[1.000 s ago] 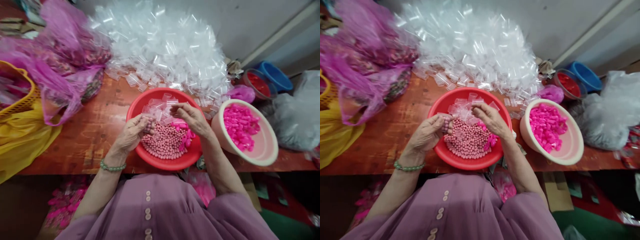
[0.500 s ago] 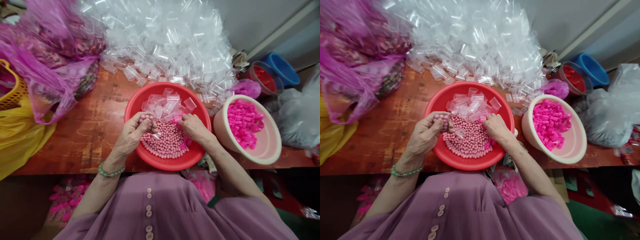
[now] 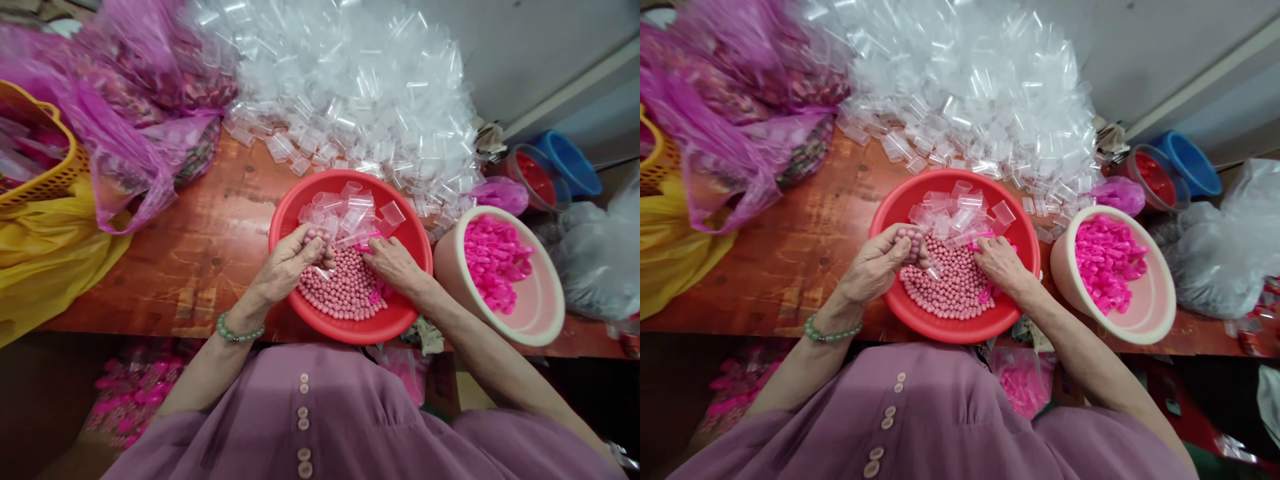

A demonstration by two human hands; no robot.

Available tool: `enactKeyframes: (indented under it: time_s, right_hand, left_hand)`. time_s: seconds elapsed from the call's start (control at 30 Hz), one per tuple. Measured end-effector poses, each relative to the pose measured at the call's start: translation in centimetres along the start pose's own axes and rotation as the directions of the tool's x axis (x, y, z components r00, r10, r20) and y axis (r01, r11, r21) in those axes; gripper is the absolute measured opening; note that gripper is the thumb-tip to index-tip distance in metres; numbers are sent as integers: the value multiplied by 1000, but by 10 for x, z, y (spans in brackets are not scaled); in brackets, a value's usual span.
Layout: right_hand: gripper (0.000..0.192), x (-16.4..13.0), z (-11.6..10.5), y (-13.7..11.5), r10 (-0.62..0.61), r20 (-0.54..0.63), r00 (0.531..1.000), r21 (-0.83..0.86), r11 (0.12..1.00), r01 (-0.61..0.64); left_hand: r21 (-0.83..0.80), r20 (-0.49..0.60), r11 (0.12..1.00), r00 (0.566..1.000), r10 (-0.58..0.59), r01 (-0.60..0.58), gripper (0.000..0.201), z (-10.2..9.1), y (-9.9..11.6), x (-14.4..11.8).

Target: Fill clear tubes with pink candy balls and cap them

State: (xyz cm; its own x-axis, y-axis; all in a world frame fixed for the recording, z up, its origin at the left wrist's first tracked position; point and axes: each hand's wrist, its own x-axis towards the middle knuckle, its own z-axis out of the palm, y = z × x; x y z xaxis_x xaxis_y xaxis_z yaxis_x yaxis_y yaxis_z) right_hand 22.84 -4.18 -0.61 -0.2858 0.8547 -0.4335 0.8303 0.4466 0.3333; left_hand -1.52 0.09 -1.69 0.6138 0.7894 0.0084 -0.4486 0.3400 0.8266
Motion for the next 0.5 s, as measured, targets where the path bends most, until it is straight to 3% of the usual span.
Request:
enactKeyframes:
  time_s: [0.07,0.13,0.2,0.23,0.3,0.37,0.43,0.5]
  right_hand:
    - [27,-2,1,5,-23,-26,999,29,999,24]
    - [25,-5,3,11,-4,-129,992,133,991,21]
    - [23,-9,5,18,105,-308,946,327,945,2]
    - [23,-12,6,21,191,-394,899,448,894,7]
    - [22,-18,6,24,396,-483,781,684,728,54]
    - [21,-23,2,21,567,-455,686,851,504,148]
    - [21,-24,-5,13,658,-382,649,924,286,255]
    - [20,-24,-13,2,681,-340,649,929,134,346]
  left_hand:
    - [1,14,1000,1000,-4,4,29,-1,-1,0]
    - [8,29,1000,1000,-6,6,29,-2,-2,0]
    - [16,29,1000,1000,-6,6,30,-3,-3,0]
    - [21,26,1000,1000,-9,9,30,-4,-3,0]
    - [35,20,999,1000,-17,16,29,-4,-3,0]
    - [46,31,999,999,-28,26,27,-3,-1,-1]
    - [39,49,997,997,-63,62,24,-1,2,-3]
    - [0,50,993,991,-122,122,24,5,3,-5]
